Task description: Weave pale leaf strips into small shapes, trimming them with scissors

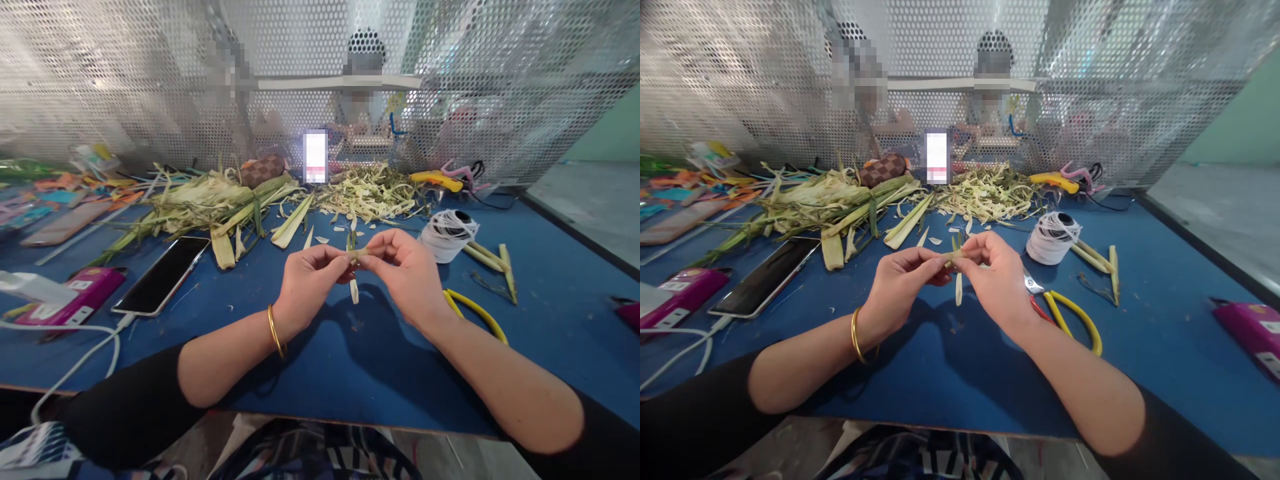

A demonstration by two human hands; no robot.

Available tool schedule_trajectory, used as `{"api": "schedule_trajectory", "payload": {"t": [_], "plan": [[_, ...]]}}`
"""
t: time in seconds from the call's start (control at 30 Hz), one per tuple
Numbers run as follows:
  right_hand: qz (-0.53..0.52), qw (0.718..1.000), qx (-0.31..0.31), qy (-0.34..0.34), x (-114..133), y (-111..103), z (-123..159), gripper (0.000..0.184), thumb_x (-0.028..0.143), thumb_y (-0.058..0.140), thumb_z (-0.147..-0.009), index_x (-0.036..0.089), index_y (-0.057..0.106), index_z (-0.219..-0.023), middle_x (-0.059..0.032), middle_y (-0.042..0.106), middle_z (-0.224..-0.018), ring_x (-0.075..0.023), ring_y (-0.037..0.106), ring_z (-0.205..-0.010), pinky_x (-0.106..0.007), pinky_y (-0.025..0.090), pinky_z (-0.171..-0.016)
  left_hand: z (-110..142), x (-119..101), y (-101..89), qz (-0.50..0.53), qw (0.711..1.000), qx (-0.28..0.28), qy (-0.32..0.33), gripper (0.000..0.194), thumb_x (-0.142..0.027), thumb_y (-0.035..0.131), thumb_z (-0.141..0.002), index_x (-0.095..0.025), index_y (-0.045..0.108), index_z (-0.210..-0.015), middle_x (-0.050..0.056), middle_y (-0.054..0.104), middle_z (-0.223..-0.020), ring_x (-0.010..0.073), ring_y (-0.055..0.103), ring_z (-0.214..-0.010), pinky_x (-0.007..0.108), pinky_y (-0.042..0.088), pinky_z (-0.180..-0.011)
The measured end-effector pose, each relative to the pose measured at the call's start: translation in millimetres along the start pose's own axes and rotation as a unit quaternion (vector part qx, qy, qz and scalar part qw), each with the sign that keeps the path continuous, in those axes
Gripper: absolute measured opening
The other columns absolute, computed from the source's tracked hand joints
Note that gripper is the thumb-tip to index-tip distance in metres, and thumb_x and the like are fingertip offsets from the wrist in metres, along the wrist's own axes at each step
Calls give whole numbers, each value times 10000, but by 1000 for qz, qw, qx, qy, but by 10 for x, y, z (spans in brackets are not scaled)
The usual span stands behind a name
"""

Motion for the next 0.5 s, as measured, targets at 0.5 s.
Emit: {"api": "schedule_trajectory", "payload": {"t": [0.5], "plan": [[194, 966, 36, -168, 193, 36, 56, 152, 242, 618, -822, 246, 570, -966, -25, 669, -911, -190, 640, -796, -386, 508, -778, -39, 131, -30, 92, 992, -2, -92, 195, -293, 743, -657, -143, 618, -640, -9, 627, -598, 80, 556, -529, 217, 475, -572]]}}
Point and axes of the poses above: each hand's wrist, its own z-axis away from the middle knuckle, its own y-axis out of the palm, x = y × z, the point moved 6 cm from there along -z, towards the middle knuckle
